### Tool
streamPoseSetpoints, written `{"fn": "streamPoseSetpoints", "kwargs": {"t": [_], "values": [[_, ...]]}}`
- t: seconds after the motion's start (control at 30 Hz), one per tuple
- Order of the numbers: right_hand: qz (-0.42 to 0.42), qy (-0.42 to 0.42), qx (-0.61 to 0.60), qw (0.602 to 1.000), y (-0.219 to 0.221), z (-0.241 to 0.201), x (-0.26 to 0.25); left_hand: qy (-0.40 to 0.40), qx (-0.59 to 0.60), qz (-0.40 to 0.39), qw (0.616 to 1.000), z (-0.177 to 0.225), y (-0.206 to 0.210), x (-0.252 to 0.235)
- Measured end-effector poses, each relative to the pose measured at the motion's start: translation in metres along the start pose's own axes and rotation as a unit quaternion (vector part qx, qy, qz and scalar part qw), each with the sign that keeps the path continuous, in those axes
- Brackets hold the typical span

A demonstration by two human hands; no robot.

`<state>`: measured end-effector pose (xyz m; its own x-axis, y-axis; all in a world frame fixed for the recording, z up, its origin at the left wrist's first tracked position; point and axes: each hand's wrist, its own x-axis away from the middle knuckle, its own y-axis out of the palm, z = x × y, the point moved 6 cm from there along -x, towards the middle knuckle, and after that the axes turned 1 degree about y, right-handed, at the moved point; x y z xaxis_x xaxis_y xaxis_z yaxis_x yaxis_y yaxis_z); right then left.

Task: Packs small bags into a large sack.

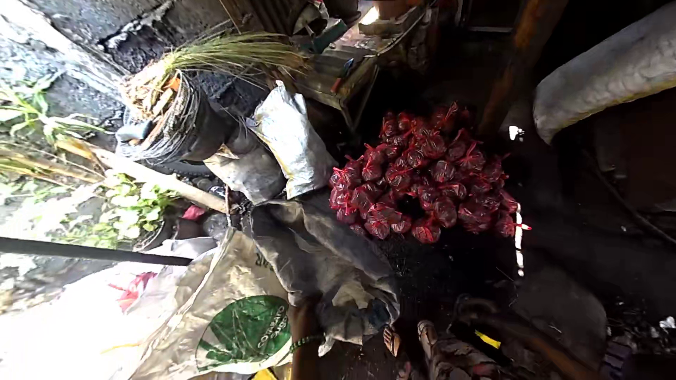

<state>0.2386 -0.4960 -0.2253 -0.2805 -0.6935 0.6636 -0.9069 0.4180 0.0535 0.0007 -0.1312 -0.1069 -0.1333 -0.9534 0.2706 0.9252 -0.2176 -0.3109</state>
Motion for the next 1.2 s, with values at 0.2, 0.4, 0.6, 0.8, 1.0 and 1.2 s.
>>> {"fn": "streamPoseSetpoints", "kwargs": {"t": [0.2,0.4,0.6,0.8,1.0,1.2], "values": [[0.024,0.180,0.175,0.968,-0.105,0.055,0.019,-0.055,-0.066,0.056,0.995,-0.047,-0.029,0.062],[-0.031,0.261,0.261,0.929,-0.150,0.049,0.018,-0.113,-0.109,0.108,0.982,-0.079,-0.083,0.101],[0.062,0.248,0.218,0.942,-0.196,0.017,-0.022,-0.201,-0.160,0.122,0.959,-0.101,-0.070,0.079],[0.114,0.262,0.203,0.937,-0.223,-0.018,-0.052,-0.281,-0.258,0.106,0.918,-0.133,0.000,0.023],[-0.013,0.287,0.324,0.901,-0.229,-0.091,-0.080,-0.336,-0.279,0.126,0.891,-0.175,0.079,-0.005],[0.058,0.280,0.364,0.886,-0.301,-0.014,-0.290,-0.378,-0.259,0.153,0.876,-0.243,0.200,-0.029]]}}
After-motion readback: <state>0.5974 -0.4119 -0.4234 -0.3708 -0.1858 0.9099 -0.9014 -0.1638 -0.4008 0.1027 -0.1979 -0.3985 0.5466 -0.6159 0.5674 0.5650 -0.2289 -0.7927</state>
